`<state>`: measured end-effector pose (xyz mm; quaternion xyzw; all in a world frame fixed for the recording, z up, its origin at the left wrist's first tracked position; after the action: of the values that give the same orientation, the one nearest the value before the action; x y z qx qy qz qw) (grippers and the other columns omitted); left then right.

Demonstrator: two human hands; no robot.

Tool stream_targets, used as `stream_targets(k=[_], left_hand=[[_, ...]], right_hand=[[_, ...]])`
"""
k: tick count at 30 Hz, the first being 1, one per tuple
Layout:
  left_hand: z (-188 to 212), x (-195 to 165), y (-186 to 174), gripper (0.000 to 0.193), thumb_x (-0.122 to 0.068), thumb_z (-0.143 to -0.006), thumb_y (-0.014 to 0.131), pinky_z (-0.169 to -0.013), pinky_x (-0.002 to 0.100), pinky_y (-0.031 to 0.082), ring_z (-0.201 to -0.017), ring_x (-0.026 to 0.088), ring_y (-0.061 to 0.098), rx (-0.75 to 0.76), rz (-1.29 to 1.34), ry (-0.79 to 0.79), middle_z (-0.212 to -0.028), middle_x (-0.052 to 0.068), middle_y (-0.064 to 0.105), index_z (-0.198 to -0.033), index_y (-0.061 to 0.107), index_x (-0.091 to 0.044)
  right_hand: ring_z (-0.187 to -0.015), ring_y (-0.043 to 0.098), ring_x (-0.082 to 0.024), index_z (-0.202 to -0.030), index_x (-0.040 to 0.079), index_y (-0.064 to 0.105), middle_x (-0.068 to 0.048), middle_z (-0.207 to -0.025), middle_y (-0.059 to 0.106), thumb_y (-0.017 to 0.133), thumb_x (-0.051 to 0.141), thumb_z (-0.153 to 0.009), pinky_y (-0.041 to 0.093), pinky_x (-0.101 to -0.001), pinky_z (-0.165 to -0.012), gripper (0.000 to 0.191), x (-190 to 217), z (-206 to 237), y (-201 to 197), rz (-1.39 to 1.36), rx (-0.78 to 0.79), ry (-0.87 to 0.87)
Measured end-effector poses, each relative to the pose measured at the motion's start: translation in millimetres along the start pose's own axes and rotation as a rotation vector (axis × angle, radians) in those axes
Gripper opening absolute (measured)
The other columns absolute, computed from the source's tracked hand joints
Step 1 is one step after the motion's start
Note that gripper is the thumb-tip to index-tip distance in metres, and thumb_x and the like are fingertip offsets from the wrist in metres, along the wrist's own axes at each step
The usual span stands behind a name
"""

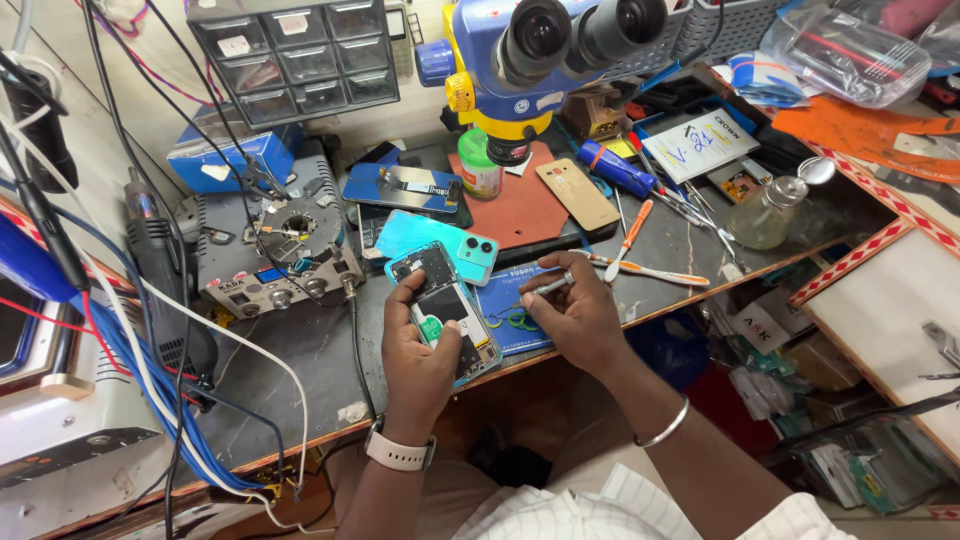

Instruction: The person repairs a disassembled smartphone at a workbench. They hold the phone frame with one hand and use a screwdriver to unscrew and work on internal components, repositioning the phone repeatedly while other phones and repair tools sit on the bench.

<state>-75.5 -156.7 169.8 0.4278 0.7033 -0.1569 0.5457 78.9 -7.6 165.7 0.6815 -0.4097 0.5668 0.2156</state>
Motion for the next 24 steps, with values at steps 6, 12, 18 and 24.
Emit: stream_targets(k=[6, 12, 18, 24], left_hand=[[0, 1, 0, 0.064, 0.010, -0.086, 0.057, -0.085, 0.029, 0.061, -0.103, 0.017, 0.071, 0.012, -0.011, -0.012, -0.129, 0.017, 0.060, -0.147, 0.038, 0.000], [0, 0, 1, 0.065, 0.009, -0.085, 0.058, -0.084, 0.029, 0.061, -0.103, 0.018, 0.071, -0.001, -0.066, -0.030, -0.129, 0.018, 0.062, -0.147, 0.039, -0.001], [-4, -9, 4, 0.084, 0.011, -0.081, 0.056, -0.087, 0.032, 0.061, -0.110, 0.020, 0.069, 0.051, -0.046, -0.032, -0.140, 0.016, 0.054, -0.156, 0.024, -0.005], [-5, -18, 9, 0.096, 0.005, -0.083, 0.060, -0.089, 0.027, 0.055, -0.114, 0.017, 0.065, 0.210, -0.236, 0.070, -0.146, 0.017, 0.058, -0.165, 0.009, -0.004]], right_hand=[[-0.085, 0.067, -0.007, -0.125, 0.003, 0.050, -0.009, -0.102, 0.073, 0.070, 0.003, -0.089, 0.056, -0.0230, -0.073, 0.041, 3, 0, -1, 0.011, 0.000, 0.025], [-0.091, 0.069, -0.008, -0.125, 0.003, 0.049, -0.009, -0.102, 0.072, 0.069, 0.003, -0.090, 0.059, -0.0244, -0.080, 0.041, 1, 0, -3, -0.067, 0.018, 0.026], [-0.096, 0.070, -0.013, -0.128, 0.002, 0.045, -0.014, -0.107, 0.070, 0.067, 0.000, -0.092, 0.061, -0.0284, -0.084, 0.043, 6, -3, -7, -0.239, 0.003, -0.044], [-0.100, 0.072, -0.017, -0.130, 0.001, 0.043, -0.019, -0.114, 0.070, 0.066, 0.000, -0.096, 0.062, -0.0297, -0.088, 0.041, 33, 0, -3, -0.282, 0.010, -0.193]])
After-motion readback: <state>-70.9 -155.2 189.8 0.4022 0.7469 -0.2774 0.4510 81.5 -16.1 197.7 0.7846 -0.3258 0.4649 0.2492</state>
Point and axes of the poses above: each hand's wrist, its own z-axis away from the middle knuckle, its own y-axis out of the palm, x = y × z, the point moved 4 cm from there along -z, towards the middle knuckle
